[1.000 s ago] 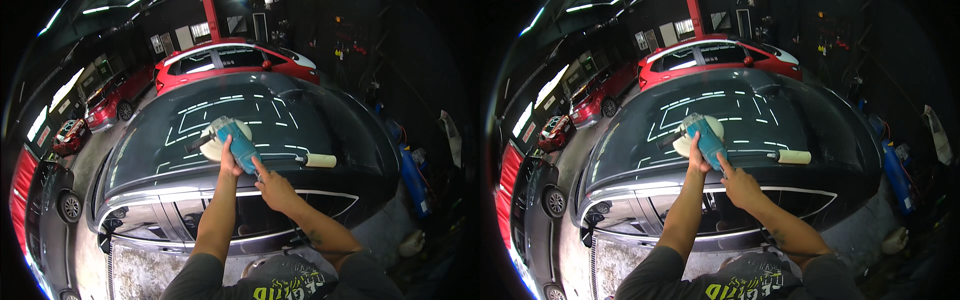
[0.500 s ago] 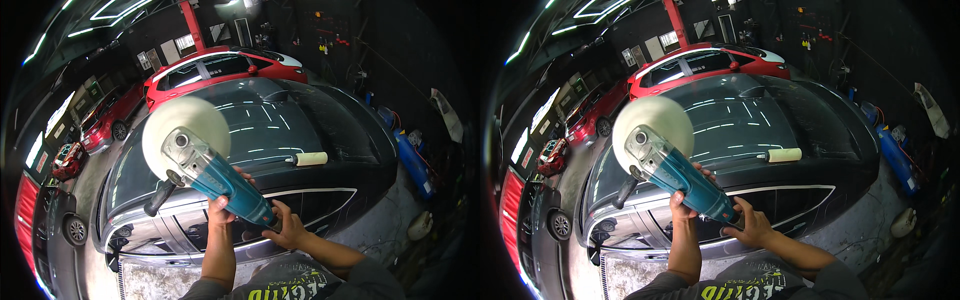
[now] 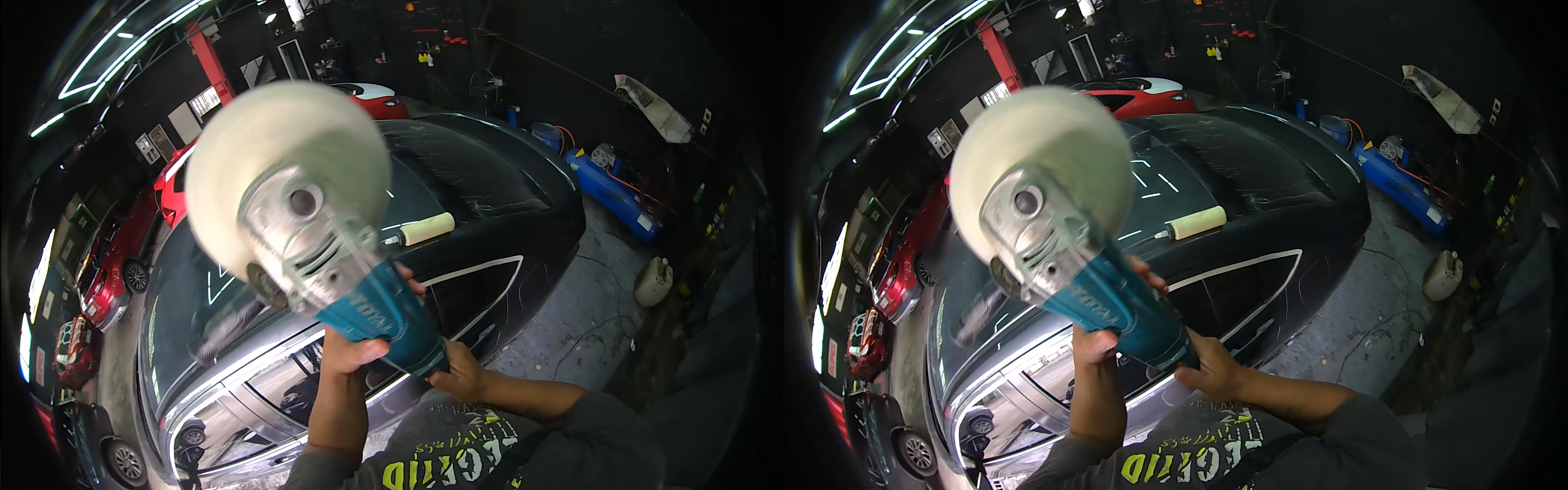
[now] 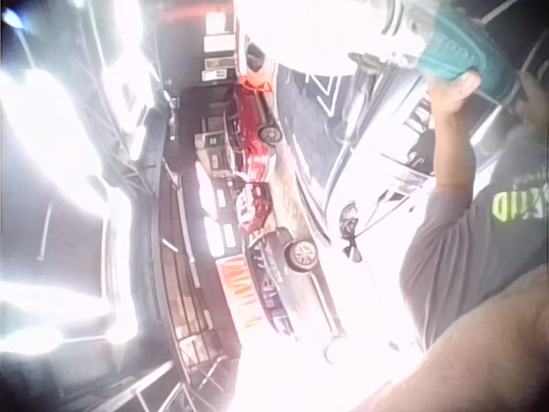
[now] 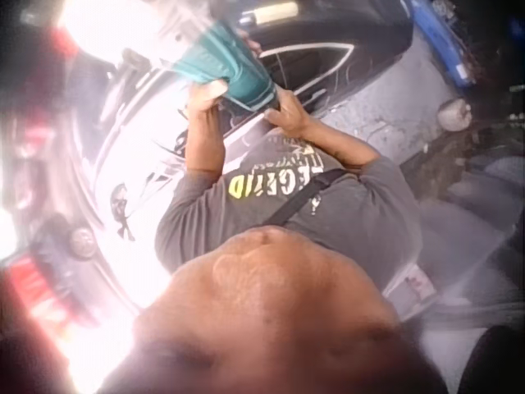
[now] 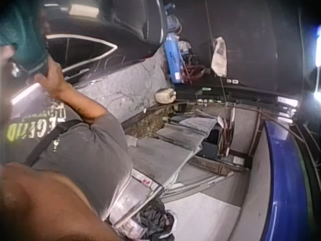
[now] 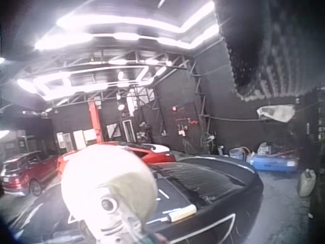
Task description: The person applies a white compound to the roof of a dark-colored car using a foam applicator. They then use a teal electric polishing machine to buff the compound across the roof surface in circular and linear motions.
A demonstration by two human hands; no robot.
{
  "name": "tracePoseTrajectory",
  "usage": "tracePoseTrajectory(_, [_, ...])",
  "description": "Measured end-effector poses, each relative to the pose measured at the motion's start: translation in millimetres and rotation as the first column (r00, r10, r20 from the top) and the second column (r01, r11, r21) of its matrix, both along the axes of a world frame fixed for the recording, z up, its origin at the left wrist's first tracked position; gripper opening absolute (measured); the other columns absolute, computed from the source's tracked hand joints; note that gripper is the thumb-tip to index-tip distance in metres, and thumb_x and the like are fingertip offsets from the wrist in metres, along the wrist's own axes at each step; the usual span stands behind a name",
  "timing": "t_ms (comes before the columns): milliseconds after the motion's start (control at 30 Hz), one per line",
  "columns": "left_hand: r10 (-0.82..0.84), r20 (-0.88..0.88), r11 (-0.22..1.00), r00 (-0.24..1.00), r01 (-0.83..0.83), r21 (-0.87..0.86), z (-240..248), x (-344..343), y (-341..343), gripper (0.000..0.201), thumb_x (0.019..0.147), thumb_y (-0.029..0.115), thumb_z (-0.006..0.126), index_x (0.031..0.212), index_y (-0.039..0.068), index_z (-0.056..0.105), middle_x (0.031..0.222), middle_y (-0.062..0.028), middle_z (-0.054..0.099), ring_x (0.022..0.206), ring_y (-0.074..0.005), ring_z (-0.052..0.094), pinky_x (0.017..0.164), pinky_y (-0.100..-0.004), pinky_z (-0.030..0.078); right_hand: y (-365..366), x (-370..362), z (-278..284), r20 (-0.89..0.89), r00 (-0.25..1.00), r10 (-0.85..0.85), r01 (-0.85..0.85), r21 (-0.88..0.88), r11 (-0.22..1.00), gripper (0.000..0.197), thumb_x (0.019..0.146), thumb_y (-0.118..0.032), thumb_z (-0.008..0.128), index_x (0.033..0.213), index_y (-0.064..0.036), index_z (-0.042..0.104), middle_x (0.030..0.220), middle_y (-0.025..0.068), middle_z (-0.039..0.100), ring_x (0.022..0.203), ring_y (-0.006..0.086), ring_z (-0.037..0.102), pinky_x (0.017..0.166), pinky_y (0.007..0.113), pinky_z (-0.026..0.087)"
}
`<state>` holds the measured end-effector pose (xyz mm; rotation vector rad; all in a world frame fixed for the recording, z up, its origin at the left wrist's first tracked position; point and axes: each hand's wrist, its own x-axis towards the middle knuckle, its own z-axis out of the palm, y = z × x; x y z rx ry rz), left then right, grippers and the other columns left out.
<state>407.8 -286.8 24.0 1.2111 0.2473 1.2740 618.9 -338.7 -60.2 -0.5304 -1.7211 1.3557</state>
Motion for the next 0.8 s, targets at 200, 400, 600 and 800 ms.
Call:
tracePoseTrajectory(200, [-0.291,-0.218,0.947,0.932,0.313,0.077,56,44,27,0.11,0.068,0.035,0.103,0.156,-0.004,0.05,0.14,-0.0176,0.065,0.125,-0.0283,0.067,0.111,-0.0433,0.053,-9,8,-35,0.085,0.887,-0.454,0.451,0.052,0.891,0.078,0.087,-0.025,0.09,0.148,0.0008,0.048,0.134,0.016,0.061,0.119,0.0265,0.066,0.101,0.04,0.053])
tracePoseTrajectory(400, [0.12,-0.321,0.889,0.939,0.042,0.455,56,57,21,0.076,0.1,0.033,0.086,0.16,0.006,0.048,0.139,-0.0116,0.067,0.133,-0.0238,0.064,0.117,-0.0421,0.049,17,52,22,-0.29,0.681,-0.672,0.731,0.235,0.64,0.035,0.094,0.009,0.066,0.127,-0.0002,0.061,0.097,0.0057,0.065,0.078,0.0139,0.065,0.067,0.03,0.055])
tracePoseTrajectory(600, [0.056,-0.558,0.971,0.828,-0.176,-0.163,-123,-25,-7,0.054,0.104,0.032,0.081,0.146,0.004,0.063,0.131,-0.0152,0.073,0.122,-0.0224,0.07,0.109,-0.0383,0.054,34,12,112,-0.597,0.714,-0.365,0.609,0.275,0.744,0.026,0.094,0.0,0.052,0.12,0.0022,0.048,0.085,0.0066,0.046,0.067,0.0153,0.048,0.063,0.032,0.048])
tracePoseTrajectory(800, [-0.076,-0.868,0.643,0.49,-0.642,-0.419,-307,-115,-125,0.064,0.096,0.051,0.085,0.144,0.013,0.068,0.132,-0.015,0.076,0.125,-0.0268,0.071,0.112,-0.0417,0.052,65,20,111,-0.729,0.653,-0.206,0.531,0.247,0.811,0.019,0.099,-0.023,0.049,0.084,-0.0149,0.04,0.081,0.0043,0.042,0.073,0.0155,0.042,0.083,0.031,0.047])
